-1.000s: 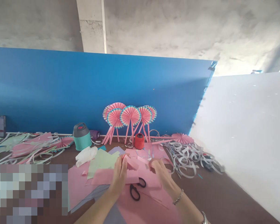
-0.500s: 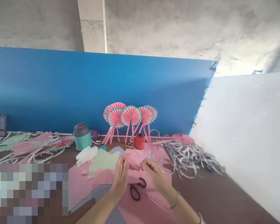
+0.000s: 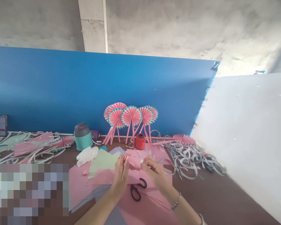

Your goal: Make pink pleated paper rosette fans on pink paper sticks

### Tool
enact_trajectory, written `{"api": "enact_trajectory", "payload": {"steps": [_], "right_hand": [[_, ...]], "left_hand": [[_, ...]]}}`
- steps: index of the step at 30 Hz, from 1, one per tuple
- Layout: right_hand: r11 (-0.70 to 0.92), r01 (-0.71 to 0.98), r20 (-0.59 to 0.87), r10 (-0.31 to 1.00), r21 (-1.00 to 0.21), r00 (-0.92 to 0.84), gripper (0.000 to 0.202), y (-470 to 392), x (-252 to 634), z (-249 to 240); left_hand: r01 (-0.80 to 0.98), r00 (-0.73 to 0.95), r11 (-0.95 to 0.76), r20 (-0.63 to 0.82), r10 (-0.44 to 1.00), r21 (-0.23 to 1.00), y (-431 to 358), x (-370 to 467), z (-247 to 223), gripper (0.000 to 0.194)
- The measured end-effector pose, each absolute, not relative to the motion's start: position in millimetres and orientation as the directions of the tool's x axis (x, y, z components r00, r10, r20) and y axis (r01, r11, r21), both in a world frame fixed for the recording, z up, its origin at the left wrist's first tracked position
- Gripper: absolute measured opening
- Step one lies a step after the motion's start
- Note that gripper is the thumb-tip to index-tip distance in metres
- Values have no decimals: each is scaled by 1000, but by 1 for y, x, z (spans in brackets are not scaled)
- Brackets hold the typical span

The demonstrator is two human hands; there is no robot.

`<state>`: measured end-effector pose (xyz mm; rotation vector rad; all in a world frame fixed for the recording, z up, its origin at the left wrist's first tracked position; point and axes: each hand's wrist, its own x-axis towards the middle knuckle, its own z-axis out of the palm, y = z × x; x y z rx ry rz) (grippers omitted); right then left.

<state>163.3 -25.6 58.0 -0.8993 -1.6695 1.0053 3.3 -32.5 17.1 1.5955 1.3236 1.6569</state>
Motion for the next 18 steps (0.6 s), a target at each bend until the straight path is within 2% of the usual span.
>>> {"api": "enact_trajectory", "payload": {"steps": [4,18], "right_hand": [[319,178,272,931,-931,-245,31,-25,160,56],[319,199,268,931,-927,-246,29,-20,159,46]], "left_hand": [[234,-200,-408,455,868,882,-34,3,16,41],[210,-184,-409,447,876,888,-35,3,15,40]]}}
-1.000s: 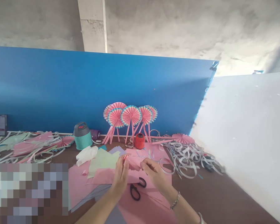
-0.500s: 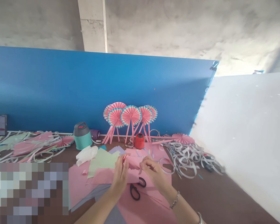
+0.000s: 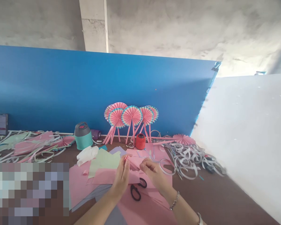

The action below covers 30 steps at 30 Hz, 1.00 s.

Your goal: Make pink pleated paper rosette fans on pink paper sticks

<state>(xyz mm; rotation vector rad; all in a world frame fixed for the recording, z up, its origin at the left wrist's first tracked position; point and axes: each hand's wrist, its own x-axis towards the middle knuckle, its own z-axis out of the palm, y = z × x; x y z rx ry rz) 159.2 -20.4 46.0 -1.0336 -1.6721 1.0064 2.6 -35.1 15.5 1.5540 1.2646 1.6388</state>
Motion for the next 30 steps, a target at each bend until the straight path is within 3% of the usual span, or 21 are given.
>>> {"api": "enact_trajectory", "payload": {"steps": [15,22,30], "right_hand": [[268,187,218,944,-945,-249,28,-21,157,45],[249,221,195,952,-943,-238,29,-22,155,45],[209,219,163,964,-953,-211,28,-28,148,50]], "left_hand": [[192,-168,-405,436,884,894,-32,0,5,37],[160,-176,-361,386,905,919,-36,6,14,45],[183,-167,-393,422,891,901,-42,13,27,32]]}}
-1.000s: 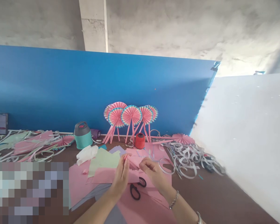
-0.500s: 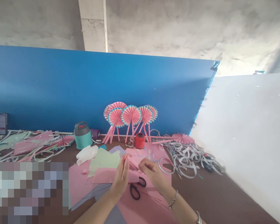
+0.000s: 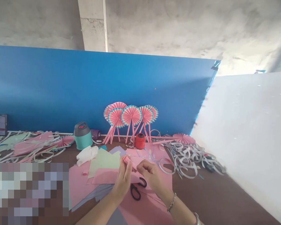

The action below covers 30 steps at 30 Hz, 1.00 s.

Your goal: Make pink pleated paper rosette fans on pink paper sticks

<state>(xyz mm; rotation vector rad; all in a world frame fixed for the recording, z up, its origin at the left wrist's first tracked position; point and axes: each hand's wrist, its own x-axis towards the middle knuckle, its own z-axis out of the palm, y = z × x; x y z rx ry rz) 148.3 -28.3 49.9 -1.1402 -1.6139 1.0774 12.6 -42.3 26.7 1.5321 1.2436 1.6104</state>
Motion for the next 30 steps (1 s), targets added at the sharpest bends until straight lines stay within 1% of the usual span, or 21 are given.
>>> {"api": "enact_trajectory", "payload": {"steps": [9,14,17,20,24,30], "right_hand": [[231,266,182,963,-936,-199,23,-31,143,48],[238,254,195,963,-937,-184,23,-33,139,45],[234,256,192,965,-938,-177,22,-35,138,44],[261,272,219,960,-926,-174,23,-36,137,43],[296,283,255,951,-912,-173,25,-37,136,42],[357,293,313,931,-887,-186,24,-38,135,36]], "left_hand": [[215,-177,-419,457,872,882,-37,8,9,30],[217,-185,-412,452,872,885,-35,6,3,32],[194,-189,-399,434,881,896,-35,7,6,33],[168,-191,-393,421,887,904,-36,9,13,34],[91,-170,-379,390,905,921,-39,11,23,35],[15,-227,-370,363,904,929,-40,11,26,38]]}}
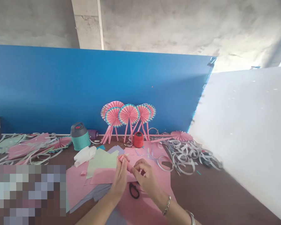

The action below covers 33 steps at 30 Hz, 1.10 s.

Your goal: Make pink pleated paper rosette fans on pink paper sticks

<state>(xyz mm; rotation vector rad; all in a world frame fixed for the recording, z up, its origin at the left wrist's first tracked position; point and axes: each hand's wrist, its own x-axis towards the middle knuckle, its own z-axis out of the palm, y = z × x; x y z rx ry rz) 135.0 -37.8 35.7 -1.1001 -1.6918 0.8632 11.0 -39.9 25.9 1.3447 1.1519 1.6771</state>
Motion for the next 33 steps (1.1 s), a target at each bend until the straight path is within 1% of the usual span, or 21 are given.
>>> {"api": "enact_trajectory", "payload": {"steps": [4,6,11,16,20,23,25,28,31,33], "right_hand": [[439,324,385,896,-838,-221,23,-39,135,35],[445,331,387,893,-832,-229,24,-40,134,36],[377,357,318,923,-855,-215,29,-38,135,37],[297,368,234,950,-881,-206,26,-32,138,30],[238,319,188,965,-917,-181,24,-29,137,26],[207,293,160,971,-933,-175,26,-30,136,28],[175,297,129,977,-939,-168,24,-30,137,31],[158,250,110,975,-955,-195,10,-30,139,33],[189,203,130,953,-961,-272,20,-29,140,34],[205,189,144,946,-960,-291,24,-30,141,36]], "left_hand": [[-30,-220,-355,341,914,934,-38,9,24,39],[-61,-215,-358,338,916,932,-37,9,21,38],[-245,-211,-294,245,946,924,-36,13,16,35],[-402,-100,-189,162,982,896,-38,17,22,33],[-556,-35,-95,91,995,826,-41,19,29,27],[-638,-19,-64,67,998,767,-42,19,32,25],[-638,-3,-62,77,997,768,-41,18,33,26],[-562,4,-77,96,995,824,-39,15,28,31],[-464,19,-101,123,992,880,-37,10,17,38],[-416,33,-126,153,988,900,-37,5,7,40]]}}
